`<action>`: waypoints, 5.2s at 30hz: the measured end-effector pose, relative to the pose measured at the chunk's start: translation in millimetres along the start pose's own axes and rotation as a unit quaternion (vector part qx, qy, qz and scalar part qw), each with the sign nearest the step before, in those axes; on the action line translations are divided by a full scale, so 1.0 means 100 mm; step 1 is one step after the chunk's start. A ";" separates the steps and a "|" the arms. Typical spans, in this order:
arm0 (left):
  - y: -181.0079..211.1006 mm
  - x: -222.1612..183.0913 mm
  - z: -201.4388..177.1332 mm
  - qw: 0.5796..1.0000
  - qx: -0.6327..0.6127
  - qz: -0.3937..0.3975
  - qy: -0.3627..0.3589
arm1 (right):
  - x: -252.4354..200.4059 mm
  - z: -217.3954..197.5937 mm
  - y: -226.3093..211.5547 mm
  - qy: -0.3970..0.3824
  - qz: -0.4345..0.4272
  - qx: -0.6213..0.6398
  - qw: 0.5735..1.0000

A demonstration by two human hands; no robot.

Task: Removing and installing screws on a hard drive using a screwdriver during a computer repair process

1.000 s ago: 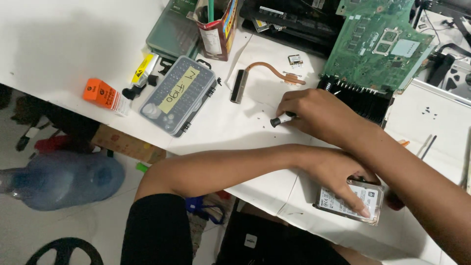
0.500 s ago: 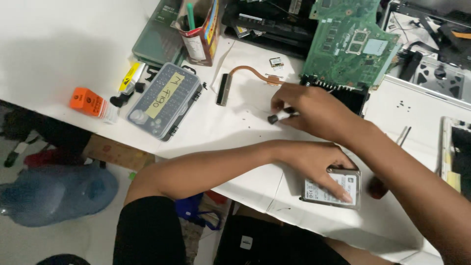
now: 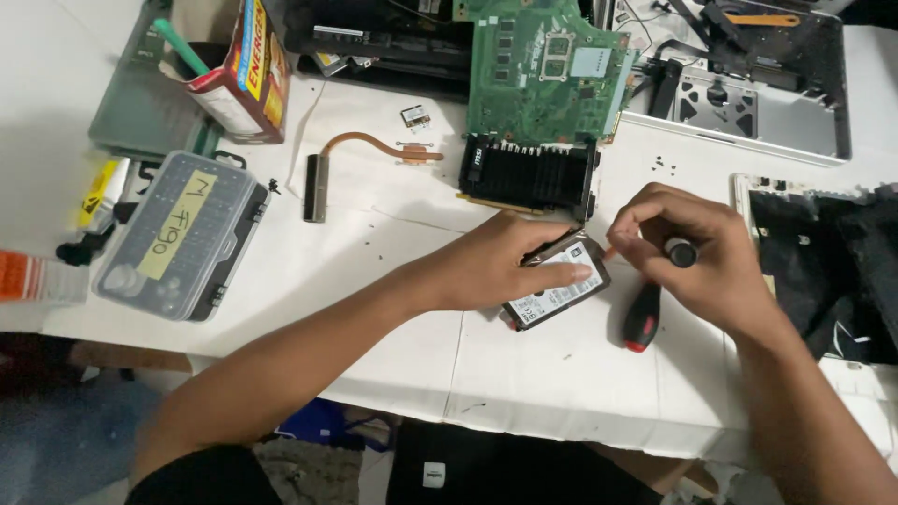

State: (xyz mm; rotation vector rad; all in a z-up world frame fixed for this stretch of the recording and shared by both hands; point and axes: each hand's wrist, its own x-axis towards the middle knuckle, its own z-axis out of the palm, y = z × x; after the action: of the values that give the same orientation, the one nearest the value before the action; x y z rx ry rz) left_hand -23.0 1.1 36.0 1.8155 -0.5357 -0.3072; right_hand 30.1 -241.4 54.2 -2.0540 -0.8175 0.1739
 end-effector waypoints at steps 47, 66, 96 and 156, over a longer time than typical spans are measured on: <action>-0.22 0.06 0.46 0.991 0.126 0.032 0.027 | -0.14 0.03 0.24 -0.042 0.127 0.067 0.989; 0.01 -0.04 0.23 0.998 0.061 -0.009 -0.029 | -0.07 0.07 0.18 -0.032 0.202 0.118 0.972; 0.20 -0.05 0.07 0.998 -0.057 -0.021 0.021 | -0.04 -0.05 0.13 -0.033 0.343 0.240 0.908; 0.14 -0.02 -0.03 0.991 -0.108 -0.021 -0.070 | -0.55 -0.33 0.22 -0.234 -0.019 -0.359 0.903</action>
State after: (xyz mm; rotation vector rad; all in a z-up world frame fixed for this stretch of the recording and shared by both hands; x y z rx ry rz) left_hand -26.5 1.3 50.2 1.6043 -0.5406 -0.5058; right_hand 11.6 -306.4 47.2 -2.7339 -1.3688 0.4032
